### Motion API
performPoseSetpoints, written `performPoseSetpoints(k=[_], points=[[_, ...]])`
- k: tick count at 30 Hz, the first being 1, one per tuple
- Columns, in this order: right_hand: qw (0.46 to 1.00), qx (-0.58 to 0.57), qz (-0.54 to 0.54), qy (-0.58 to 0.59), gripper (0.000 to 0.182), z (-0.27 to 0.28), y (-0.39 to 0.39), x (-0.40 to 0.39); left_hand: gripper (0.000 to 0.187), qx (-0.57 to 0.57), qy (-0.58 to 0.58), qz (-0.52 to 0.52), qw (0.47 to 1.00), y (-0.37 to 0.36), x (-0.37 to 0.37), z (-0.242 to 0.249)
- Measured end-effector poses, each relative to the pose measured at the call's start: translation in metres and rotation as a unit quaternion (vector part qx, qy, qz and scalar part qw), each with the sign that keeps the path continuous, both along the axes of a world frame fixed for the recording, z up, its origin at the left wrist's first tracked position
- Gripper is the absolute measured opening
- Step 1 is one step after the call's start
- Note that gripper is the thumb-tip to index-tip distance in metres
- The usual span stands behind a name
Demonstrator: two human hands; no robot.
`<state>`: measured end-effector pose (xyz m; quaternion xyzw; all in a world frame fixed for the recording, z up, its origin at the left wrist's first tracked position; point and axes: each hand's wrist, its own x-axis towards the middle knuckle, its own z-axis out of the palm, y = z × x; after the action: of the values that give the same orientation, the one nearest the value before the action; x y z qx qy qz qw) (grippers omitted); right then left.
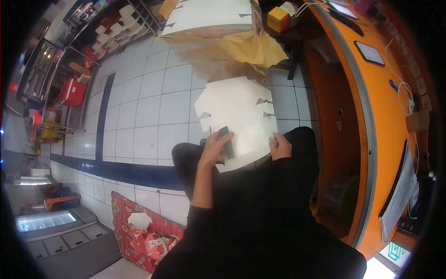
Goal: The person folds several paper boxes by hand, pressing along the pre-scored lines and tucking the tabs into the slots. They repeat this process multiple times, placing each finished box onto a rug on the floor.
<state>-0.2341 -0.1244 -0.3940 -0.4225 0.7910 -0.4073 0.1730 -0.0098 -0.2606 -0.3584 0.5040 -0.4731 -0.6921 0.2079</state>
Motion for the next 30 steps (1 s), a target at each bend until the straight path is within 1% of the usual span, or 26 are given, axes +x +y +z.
performPoseSetpoints(k=[2, 3, 4, 5, 6, 7, 8, 9, 11, 12, 13, 15, 16, 18, 20, 21, 23, 25, 26, 27, 28, 30], points=[[0.995, -0.063, -0.071, -0.012, 0.033, 0.028, -0.003, 0.014, 0.047, -0.008, -0.002, 0.007, 1.000, -0.002, -0.002, -0.013], [0.995, -0.063, -0.071, -0.012, 0.033, 0.038, -0.004, 0.021, 0.044, 0.003, 0.022, 0.037, 0.999, -0.002, -0.003, -0.020], [0.989, -0.107, -0.052, 0.089, 0.037, 0.048, -0.004, 0.027, 0.042, 0.015, 0.047, 0.068, 0.996, -0.002, -0.004, -0.020], [0.970, -0.148, -0.031, 0.189, 0.042, 0.058, -0.003, 0.034, 0.042, 0.016, 0.047, 0.069, 0.996, 0.000, -0.007, -0.020], [0.971, -0.146, -0.031, 0.189, 0.042, 0.071, 0.000, 0.042, 0.042, 0.026, 0.071, 0.099, 0.992, 0.003, -0.011, -0.010], [0.966, -0.147, 0.090, 0.191, 0.042, 0.085, 0.004, 0.051, 0.041, 0.035, 0.095, 0.128, 0.987, 0.005, -0.014, -0.007], [0.948, -0.147, 0.209, 0.190, 0.042, 0.091, 0.006, 0.058, 0.044, 0.021, 0.070, 0.137, 0.988, 0.006, -0.015, -0.008], [0.948, -0.148, 0.208, 0.190, 0.042, 0.087, 0.008, 0.065, 0.044, 0.019, 0.070, 0.136, 0.988, 0.006, -0.017, -0.012], [0.933, -0.148, 0.261, 0.200, 0.034, 0.068, 0.008, 0.076, 0.048, -0.001, 0.039, 0.153, 0.987, 0.008, -0.022, -0.018], [0.934, -0.161, 0.244, 0.205, 0.026, 0.063, 0.006, 0.077, 0.052, 0.011, 0.063, 0.170, 0.983, 0.014, -0.026, -0.009], [0.934, -0.162, 0.245, 0.203, 0.026, 0.058, 0.004, 0.078, 0.052, 0.011, 0.062, 0.172, 0.983, 0.016, -0.027, -0.007], [0.960, -0.165, 0.154, 0.165, 0.019, 0.051, 0.003, 0.080, 0.048, -0.005, 0.068, 0.174, 0.982, 0.020, -0.028, -0.004], [0.961, -0.163, 0.153, 0.165, 0.019, 0.050, 0.003, 0.082, 0.046, -0.011, 0.088, 0.156, 0.984, 0.023, -0.028, -0.003], [0.985, -0.135, 0.041, 0.097, 0.015, 0.048, 0.002, 0.087, 0.043, -0.023, 0.079, 0.159, 0.984, 0.027, -0.033, -0.006], [0.988, -0.119, 0.023, 0.092, 0.015, 0.046, 0.002, 0.091, 0.041, -0.035, 0.069, 0.166, 0.983, 0.032, -0.039, -0.010], [0.991, -0.101, 0.005, 0.088, 0.015, 0.046, 0.002, 0.092, 0.040, -0.035, 0.092, 0.173, 0.980, 0.036, -0.042, -0.005], [0.992, -0.084, 0.017, 0.091, 0.015, 0.045, 0.002, 0.092, 0.039, -0.032, 0.114, 0.180, 0.977, 0.040, -0.044, -0.002], [0.993, -0.067, 0.027, 0.092, 0.015, 0.043, 0.002, 0.092, 0.039, -0.102, 0.044, 0.108, 0.988, 0.042, -0.043, -0.010], [0.995, -0.043, 0.032, 0.081, 0.015, 0.041, 0.001, 0.093, 0.039, -0.102, 0.043, 0.107, 0.988, 0.042, -0.042, -0.013], [0.997, -0.021, 0.038, 0.069, 0.015, 0.040, 0.000, 0.093, 0.040, -0.077, 0.073, 0.099, 0.989, 0.043, -0.042, -0.016], [0.997, -0.022, 0.038, 0.069, 0.015, 0.039, -0.002, 0.094, 0.041, -0.053, 0.104, 0.093, 0.989, 0.042, -0.041, -0.018], [0.992, -0.103, 0.033, 0.069, 0.016, 0.036, -0.004, 0.093, 0.044, -0.042, 0.095, 0.075, 0.992, 0.039, -0.036, -0.025]])
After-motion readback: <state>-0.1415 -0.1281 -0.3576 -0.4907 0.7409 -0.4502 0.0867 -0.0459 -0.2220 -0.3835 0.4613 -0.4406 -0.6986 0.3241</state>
